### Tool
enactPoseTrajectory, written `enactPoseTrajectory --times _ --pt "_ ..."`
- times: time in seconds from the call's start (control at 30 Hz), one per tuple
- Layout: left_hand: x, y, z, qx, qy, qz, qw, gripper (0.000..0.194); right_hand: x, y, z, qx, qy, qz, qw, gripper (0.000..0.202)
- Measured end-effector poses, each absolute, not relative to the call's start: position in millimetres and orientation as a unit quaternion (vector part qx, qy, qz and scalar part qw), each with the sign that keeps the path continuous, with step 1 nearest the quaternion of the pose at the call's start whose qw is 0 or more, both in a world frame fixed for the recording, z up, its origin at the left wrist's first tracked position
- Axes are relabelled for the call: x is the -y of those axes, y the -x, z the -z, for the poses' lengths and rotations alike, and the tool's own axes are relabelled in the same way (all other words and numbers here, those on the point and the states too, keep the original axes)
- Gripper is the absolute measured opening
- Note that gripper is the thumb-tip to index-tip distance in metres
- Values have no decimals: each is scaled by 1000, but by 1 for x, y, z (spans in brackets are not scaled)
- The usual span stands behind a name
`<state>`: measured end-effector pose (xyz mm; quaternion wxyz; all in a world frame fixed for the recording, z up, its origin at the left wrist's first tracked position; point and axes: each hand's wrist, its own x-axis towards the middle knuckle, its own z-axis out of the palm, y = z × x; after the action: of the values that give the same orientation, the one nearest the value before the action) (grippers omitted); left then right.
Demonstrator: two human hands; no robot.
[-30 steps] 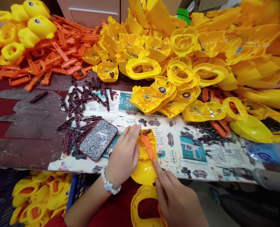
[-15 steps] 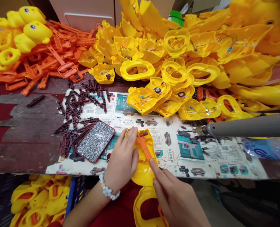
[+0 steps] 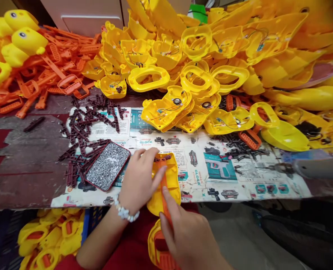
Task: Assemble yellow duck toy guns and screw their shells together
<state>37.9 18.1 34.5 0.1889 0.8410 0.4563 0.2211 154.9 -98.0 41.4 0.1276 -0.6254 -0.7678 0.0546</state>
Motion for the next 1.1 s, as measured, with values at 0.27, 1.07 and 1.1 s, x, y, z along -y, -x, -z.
enactPoseTrajectory --times 0.27,1.07,1.1 --pt "-37 -45 -31 -471 -826 -182 249 16 111 -175 -39 738 644 -73 187 33" --pt "-24 -40 -27 -489 -808 -244 219 17 6 -277 -28 691 659 -102 277 4" --pt "-23 -41 -28 -495 -806 -240 217 17 12 -266 -33 711 624 -142 290 5"
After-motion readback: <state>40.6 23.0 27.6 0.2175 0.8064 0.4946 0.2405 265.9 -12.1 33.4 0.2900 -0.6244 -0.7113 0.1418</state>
